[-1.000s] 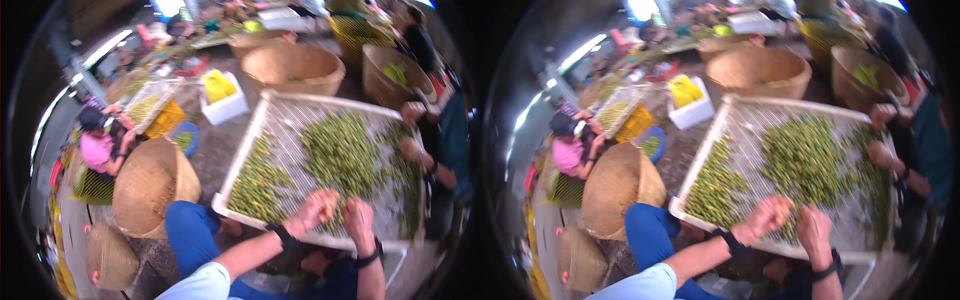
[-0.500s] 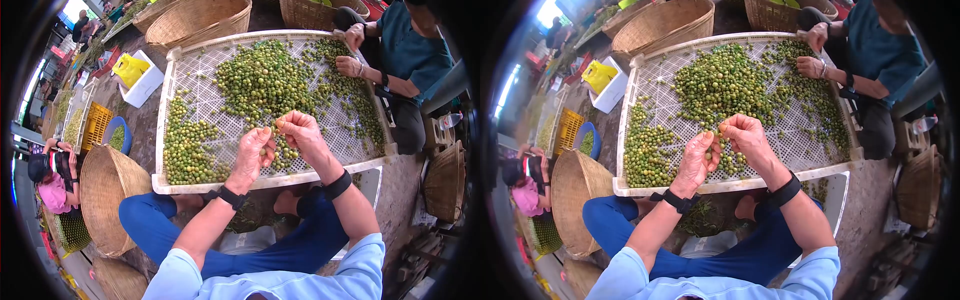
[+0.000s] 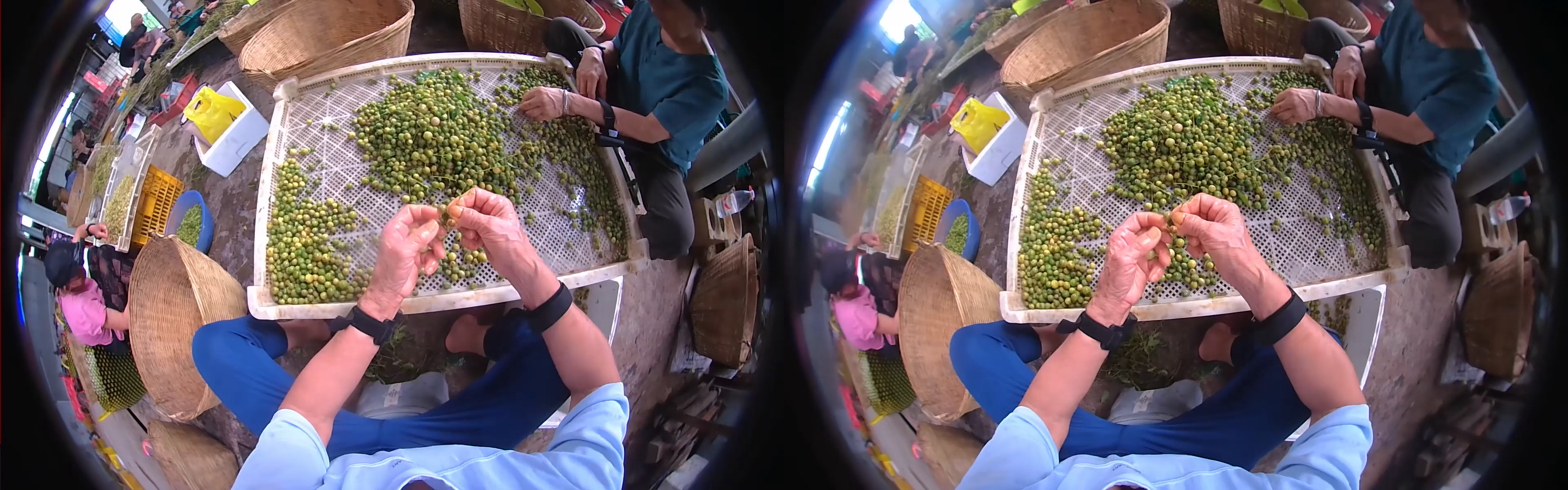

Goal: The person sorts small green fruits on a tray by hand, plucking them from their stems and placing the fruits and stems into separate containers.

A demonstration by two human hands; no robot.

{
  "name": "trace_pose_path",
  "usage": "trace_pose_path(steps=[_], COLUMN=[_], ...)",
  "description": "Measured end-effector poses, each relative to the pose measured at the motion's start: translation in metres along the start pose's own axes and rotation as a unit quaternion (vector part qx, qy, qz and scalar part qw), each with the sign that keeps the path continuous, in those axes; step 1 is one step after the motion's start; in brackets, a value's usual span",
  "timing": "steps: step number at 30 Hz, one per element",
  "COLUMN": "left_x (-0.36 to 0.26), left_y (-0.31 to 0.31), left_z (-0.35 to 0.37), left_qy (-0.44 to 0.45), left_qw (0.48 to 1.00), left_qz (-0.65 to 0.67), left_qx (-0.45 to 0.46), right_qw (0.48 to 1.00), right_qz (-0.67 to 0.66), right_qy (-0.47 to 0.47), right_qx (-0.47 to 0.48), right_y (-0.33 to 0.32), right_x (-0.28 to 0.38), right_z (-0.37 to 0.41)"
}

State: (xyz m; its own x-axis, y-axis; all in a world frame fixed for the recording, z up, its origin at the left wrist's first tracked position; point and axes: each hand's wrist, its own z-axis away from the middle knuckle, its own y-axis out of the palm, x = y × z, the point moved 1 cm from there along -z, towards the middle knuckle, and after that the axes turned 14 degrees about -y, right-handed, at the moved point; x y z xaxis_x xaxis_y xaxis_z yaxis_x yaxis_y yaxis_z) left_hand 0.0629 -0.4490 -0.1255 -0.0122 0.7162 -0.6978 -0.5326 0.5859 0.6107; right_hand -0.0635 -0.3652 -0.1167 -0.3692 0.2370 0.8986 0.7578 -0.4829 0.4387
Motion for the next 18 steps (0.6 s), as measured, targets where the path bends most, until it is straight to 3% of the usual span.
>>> trace_pose_path(steps=[3,8,14,18], left_x=[0.000,0.005,0.012,0.017], left_y=[-0.004,-0.015,-0.014,-0.017], left_z=[-0.004,-0.006,-0.005,-0.006], left_qy=[0.009,-0.008,-0.051,-0.010], left_qw=[0.999,1.000,0.983,0.992], left_qz=[-0.028,-0.017,0.178,0.122], left_qx=[-0.021,0.013,0.015,-0.006], right_qw=[0.998,0.996,0.999,0.994], right_qz=[-0.027,-0.061,-0.011,0.084], right_qy=[0.015,0.030,0.012,-0.011], right_qx=[0.061,0.053,0.047,0.061], right_y=[0.001,0.003,0.005,0.008], right_x=[-0.003,-0.001,-0.006,-0.005], right_z=[0.002,0.001,-0.002,0.002])
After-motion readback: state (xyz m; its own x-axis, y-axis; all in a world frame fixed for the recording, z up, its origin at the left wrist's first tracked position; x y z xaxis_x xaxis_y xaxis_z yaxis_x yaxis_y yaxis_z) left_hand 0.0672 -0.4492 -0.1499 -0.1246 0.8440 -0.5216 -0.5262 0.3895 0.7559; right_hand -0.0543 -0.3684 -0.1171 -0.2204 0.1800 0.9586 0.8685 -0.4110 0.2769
